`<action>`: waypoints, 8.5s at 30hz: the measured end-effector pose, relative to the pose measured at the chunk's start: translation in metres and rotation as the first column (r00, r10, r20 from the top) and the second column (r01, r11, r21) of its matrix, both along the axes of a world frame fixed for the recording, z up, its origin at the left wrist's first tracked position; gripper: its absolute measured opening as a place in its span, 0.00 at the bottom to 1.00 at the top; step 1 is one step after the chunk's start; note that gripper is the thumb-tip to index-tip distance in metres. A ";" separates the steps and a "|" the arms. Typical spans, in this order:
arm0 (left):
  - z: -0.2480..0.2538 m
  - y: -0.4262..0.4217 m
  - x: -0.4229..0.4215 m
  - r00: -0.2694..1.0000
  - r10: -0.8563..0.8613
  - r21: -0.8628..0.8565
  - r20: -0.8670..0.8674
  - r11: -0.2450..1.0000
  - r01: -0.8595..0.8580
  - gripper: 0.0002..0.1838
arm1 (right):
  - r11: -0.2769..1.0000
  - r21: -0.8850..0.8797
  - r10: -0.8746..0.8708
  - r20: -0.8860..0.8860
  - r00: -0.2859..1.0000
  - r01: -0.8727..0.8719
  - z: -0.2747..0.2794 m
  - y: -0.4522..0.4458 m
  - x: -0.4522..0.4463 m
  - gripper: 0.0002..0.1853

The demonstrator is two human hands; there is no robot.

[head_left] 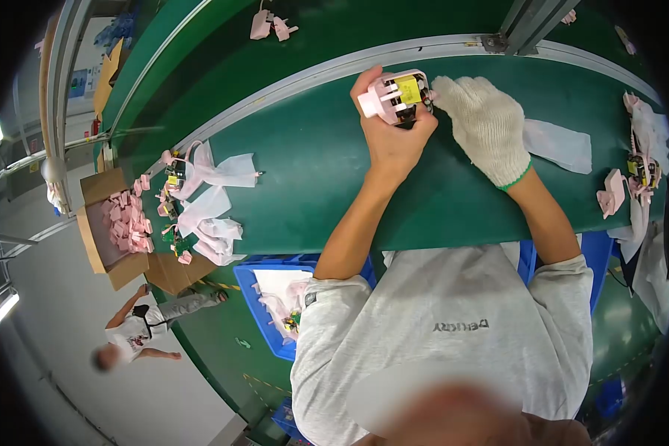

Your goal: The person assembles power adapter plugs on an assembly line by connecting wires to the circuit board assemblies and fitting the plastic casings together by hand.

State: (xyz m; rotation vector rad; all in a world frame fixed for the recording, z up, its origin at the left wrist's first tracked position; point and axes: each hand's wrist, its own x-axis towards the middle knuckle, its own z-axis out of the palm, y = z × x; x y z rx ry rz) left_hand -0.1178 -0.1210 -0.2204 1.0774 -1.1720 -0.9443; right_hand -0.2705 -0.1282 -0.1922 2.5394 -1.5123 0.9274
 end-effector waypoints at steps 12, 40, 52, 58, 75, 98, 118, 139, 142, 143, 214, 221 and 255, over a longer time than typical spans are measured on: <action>-0.002 -0.008 0.018 0.937 -0.197 0.039 -0.289 0.975 0.217 0.38 | 0.922 0.238 0.140 0.532 0.835 -0.307 0.012 -0.006 -0.018 0.08; 0.026 -0.004 0.008 0.638 -0.405 -0.145 -0.655 0.896 0.420 0.36 | 0.927 0.228 0.166 0.463 0.871 -0.297 0.041 0.018 -0.004 0.04; 0.079 0.020 0.004 0.704 -0.558 -0.343 -0.438 0.828 0.443 0.20 | 0.570 0.540 0.040 0.735 0.677 -0.619 0.038 0.046 -0.005 0.10; 0.089 0.015 0.006 0.669 -0.651 -0.369 -0.359 0.757 0.539 0.21 | 0.464 0.409 -0.493 0.856 0.155 -0.786 0.023 0.055 -0.005 0.15; 0.088 0.040 -0.004 0.551 -0.717 -0.527 -0.426 0.692 0.493 0.21 | 0.707 0.472 0.069 0.695 0.716 -0.527 -0.006 0.072 -0.039 0.26; 0.067 0.057 -0.034 0.494 -0.766 -0.474 -0.411 0.642 0.602 0.22 | 0.507 0.286 -0.282 0.946 0.158 -0.813 0.010 0.112 -0.036 0.18; 0.034 0.016 0.004 0.835 -0.295 -0.142 0.465 0.906 0.399 0.19 | 0.860 0.245 0.328 0.405 0.853 -0.447 0.056 0.022 -0.036 0.16; 0.018 0.017 0.002 0.880 0.168 -0.325 0.444 0.945 -0.017 0.16 | 0.741 0.530 -0.159 0.734 0.660 -0.412 0.023 0.010 -0.013 0.15; 0.015 0.009 0.003 0.938 0.114 -0.282 0.328 0.959 -0.018 0.15 | 0.899 0.268 0.071 0.690 0.720 -0.345 0.011 0.009 -0.005 0.16; 0.012 0.005 0.003 0.957 0.100 -0.279 0.272 0.960 -0.021 0.15 | 0.940 0.121 0.174 0.632 0.755 -0.319 0.008 0.009 -0.005 0.16; 0.017 0.008 0.008 0.978 -0.190 0.131 -0.091 0.971 0.201 0.36 | 0.862 0.269 0.118 0.717 0.687 -0.429 -0.012 -0.013 -0.013 0.11; 0.004 0.004 0.014 0.898 -0.211 0.235 -0.386 0.919 0.317 0.19 | 0.900 0.070 0.241 0.744 0.623 -0.431 -0.013 0.000 -0.002 0.11; 0.030 0.017 0.011 0.927 -0.307 0.257 -0.215 0.898 0.357 0.40 | 0.816 0.254 0.132 0.793 0.594 -0.519 0.017 -0.006 -0.020 0.07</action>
